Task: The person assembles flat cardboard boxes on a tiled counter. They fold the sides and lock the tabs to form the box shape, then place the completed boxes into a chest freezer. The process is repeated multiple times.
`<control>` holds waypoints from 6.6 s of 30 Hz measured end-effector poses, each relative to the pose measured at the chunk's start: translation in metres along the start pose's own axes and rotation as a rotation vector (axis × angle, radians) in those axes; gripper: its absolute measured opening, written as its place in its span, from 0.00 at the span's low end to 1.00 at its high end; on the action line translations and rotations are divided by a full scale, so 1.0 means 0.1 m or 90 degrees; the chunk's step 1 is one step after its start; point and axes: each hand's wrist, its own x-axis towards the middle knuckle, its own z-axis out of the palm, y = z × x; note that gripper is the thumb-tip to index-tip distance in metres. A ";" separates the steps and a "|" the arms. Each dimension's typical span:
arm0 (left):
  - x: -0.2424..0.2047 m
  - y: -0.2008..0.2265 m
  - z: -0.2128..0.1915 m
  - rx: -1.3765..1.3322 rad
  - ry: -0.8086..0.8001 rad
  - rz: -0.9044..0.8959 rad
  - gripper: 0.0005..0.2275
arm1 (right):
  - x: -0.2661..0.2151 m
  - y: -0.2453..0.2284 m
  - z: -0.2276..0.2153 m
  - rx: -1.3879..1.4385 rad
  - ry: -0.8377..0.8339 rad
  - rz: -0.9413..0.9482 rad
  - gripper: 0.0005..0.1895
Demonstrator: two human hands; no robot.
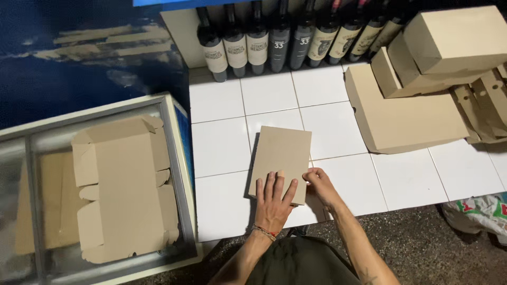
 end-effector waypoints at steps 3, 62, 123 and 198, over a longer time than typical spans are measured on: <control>-0.07 0.06 0.19 0.004 0.014 -0.001 0.37 | 0.09 0.10 0.07 0.003 -0.031 0.010 0.08; 0.08 0.24 -0.17 -0.141 0.096 0.027 0.30 | -0.08 0.10 -0.14 0.065 -0.086 -0.114 0.22; -0.31 -0.72 -0.39 -0.564 0.272 -0.483 0.22 | -0.69 -0.44 -0.42 -0.193 0.028 -0.065 0.59; -0.18 -0.22 -0.40 -0.145 0.157 -0.073 0.10 | -0.42 -0.10 -0.12 -0.713 -0.144 -0.571 0.15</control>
